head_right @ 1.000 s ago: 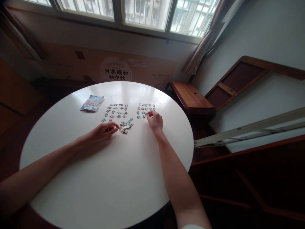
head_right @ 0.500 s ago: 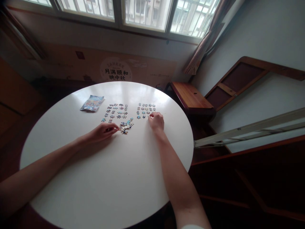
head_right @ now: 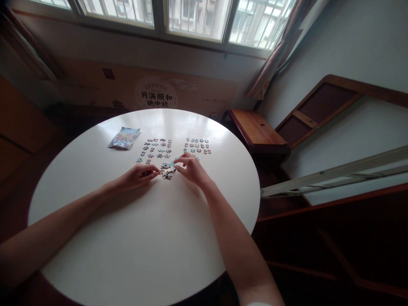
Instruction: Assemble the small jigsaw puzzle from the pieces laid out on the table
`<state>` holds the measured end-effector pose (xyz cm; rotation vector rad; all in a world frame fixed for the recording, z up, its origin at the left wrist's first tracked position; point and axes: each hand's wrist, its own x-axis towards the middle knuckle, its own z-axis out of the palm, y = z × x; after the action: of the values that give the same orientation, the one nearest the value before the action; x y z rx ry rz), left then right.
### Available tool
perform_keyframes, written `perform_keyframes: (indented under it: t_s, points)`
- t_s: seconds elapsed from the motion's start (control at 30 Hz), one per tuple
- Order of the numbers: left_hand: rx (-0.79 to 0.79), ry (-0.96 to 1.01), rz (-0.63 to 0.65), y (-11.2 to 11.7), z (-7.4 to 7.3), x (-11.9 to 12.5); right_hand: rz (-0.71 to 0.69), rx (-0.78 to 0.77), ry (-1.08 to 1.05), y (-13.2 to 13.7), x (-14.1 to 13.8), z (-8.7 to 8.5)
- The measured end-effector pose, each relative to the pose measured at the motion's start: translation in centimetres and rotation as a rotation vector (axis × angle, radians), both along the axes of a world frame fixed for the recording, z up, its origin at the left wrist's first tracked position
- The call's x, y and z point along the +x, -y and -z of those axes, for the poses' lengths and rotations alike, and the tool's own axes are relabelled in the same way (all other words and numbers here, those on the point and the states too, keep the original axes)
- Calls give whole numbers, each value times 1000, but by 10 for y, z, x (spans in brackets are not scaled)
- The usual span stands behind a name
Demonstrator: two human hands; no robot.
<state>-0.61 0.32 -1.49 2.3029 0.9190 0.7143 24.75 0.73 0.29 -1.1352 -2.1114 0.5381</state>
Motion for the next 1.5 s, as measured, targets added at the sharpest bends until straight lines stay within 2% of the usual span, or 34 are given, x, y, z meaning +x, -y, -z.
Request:
perform_keyframes:
  t_s: [0.07,0.27,0.37,0.6,0.73,1.0,1.3,1.5]
  points:
    - [-3,-3,0,0,0,0,-64,-16,-2,4,-6,2]
    - [10,-12,1,-1,2,-1,-60,-104,13,5,-11,11]
    - [14,-18,-4,-2,3,-1,-63,-95,-11,3,-11,13]
    - [5,-6,-3,0,0,0,6,-14,-91,2,-15,6]
    - [-15,-5,-19,3,-5,2,55,-87,-172,1,-18,3]
    - [-45,12,8,3,-6,2,22,-214,-293,7,-30,2]
    - [117,-36,-87,4,1,4,-32,-257,-249,22,-53,4]
    - [18,56,-78,3,0,4,-30,-281,-273,17,-50,7]
